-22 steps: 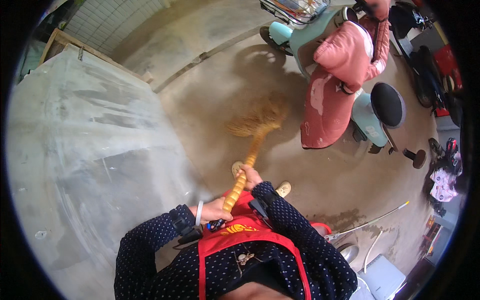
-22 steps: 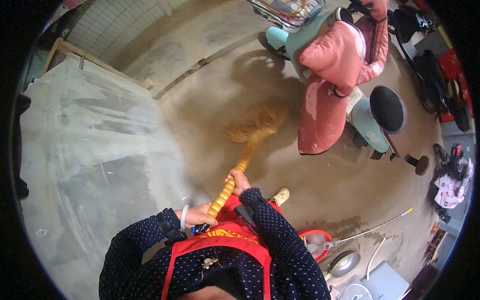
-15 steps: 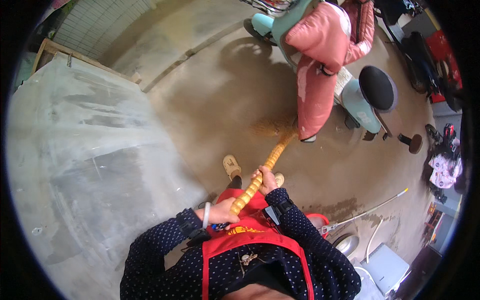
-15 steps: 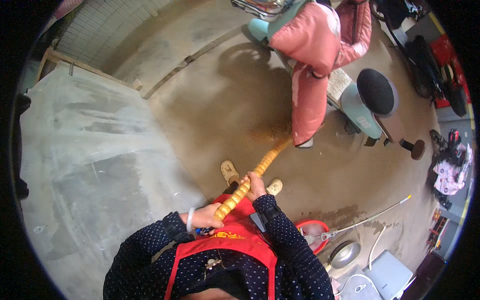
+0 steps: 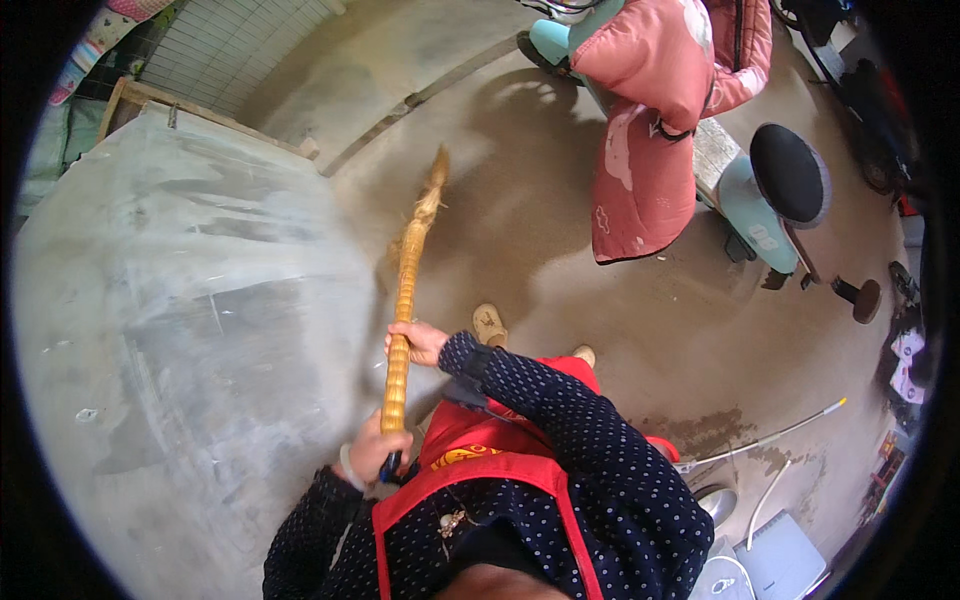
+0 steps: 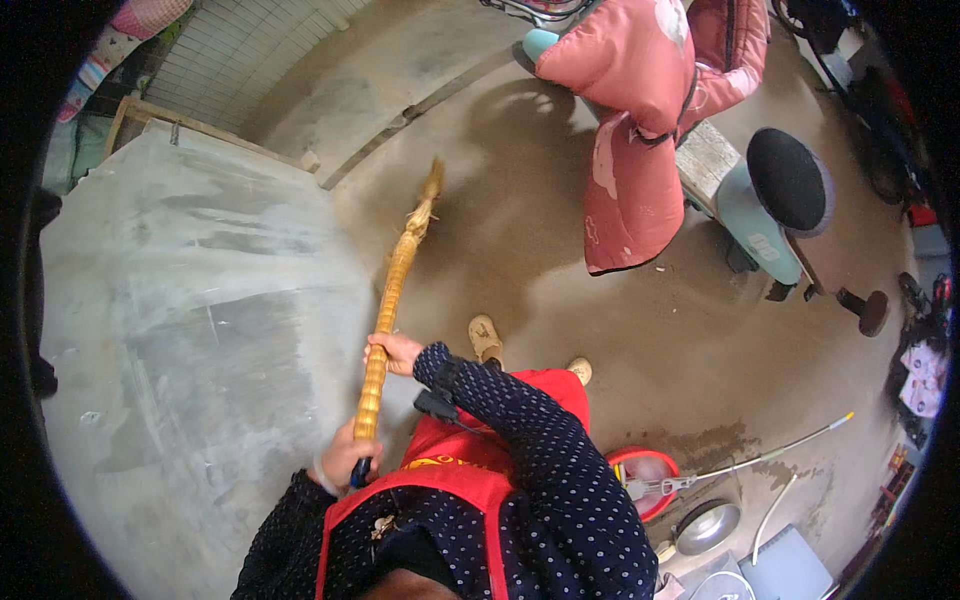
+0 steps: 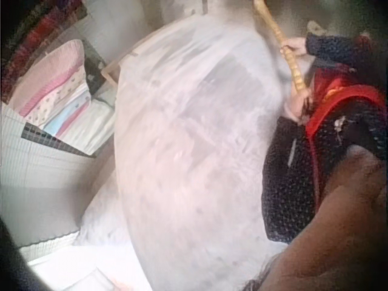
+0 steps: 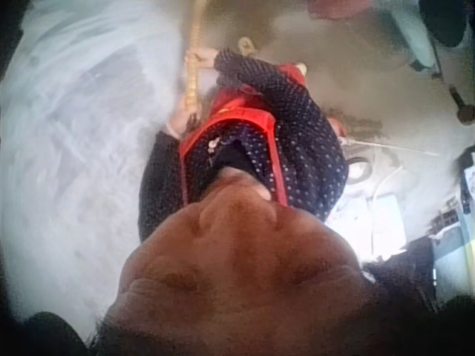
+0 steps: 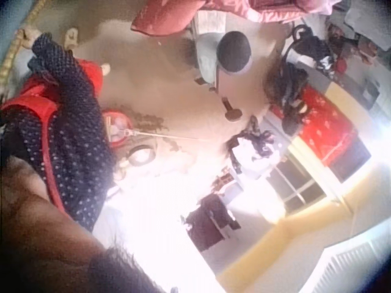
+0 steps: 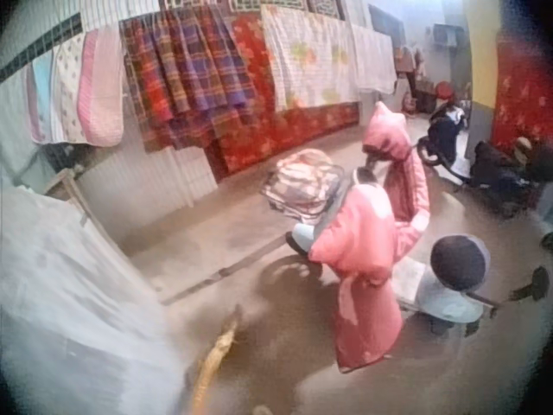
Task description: The person sweeps a concrete floor with a traditional straw broom, moving around scooters, a washing machine, and a table. They sweep debris toward the center of the room and continue sweeping different areas.
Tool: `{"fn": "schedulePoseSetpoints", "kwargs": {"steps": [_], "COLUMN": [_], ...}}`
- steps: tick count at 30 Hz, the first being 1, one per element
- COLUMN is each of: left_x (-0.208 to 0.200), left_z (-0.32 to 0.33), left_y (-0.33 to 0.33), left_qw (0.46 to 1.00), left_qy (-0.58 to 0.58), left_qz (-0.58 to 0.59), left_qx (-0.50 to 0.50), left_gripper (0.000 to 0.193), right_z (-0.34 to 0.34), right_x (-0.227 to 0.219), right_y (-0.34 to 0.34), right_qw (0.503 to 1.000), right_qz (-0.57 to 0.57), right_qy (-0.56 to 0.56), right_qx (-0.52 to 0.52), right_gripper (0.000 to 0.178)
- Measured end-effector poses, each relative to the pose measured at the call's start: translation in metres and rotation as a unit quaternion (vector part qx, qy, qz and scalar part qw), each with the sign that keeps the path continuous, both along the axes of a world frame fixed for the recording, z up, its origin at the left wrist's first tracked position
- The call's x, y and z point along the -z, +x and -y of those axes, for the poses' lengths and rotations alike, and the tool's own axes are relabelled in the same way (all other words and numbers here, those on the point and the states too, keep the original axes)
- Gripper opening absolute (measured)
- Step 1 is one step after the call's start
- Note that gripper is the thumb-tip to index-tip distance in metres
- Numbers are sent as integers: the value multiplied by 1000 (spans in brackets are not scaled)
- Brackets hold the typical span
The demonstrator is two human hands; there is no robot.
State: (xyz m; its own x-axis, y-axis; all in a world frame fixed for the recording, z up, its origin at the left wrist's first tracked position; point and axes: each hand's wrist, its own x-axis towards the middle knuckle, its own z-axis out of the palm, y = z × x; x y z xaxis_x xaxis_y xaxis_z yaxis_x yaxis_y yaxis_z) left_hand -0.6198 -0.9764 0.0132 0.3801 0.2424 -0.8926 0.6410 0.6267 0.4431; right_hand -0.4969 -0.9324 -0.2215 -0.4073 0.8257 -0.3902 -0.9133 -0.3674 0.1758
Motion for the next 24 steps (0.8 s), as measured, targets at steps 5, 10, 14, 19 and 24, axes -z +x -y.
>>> {"fn": "schedulePoseSetpoints", "kwargs": {"steps": [5, 10, 14, 19, 24], "left_x": [35, 44, 59, 81, 69], "left_z": [-21, 6, 48, 115, 136], "left_y": [34, 62, 108, 186, 216], "left_qw": [992, 975, 941, 853, 868], "left_qy": [-114, -189, -174, -350, -266], "left_qz": [-20, -8, 86, -21, 3], "left_qx": [-53, 117, 276, 385, 420], "left_gripper": [31, 31, 37, 57, 39], "right_z": [-23, 85, 192, 321, 361], "right_x": [40, 42, 29, 29, 21], "right_y": [7, 41, 85, 140, 163], "right_qw": [989, 972, 927, 859, 836], "right_qz": [78, 48, 37, 55, 69], "right_qy": [-129, -179, -257, -328, -309], "right_qx": [-11, 145, 271, 389, 449], "right_gripper": [14, 15, 15, 9, 10]}}
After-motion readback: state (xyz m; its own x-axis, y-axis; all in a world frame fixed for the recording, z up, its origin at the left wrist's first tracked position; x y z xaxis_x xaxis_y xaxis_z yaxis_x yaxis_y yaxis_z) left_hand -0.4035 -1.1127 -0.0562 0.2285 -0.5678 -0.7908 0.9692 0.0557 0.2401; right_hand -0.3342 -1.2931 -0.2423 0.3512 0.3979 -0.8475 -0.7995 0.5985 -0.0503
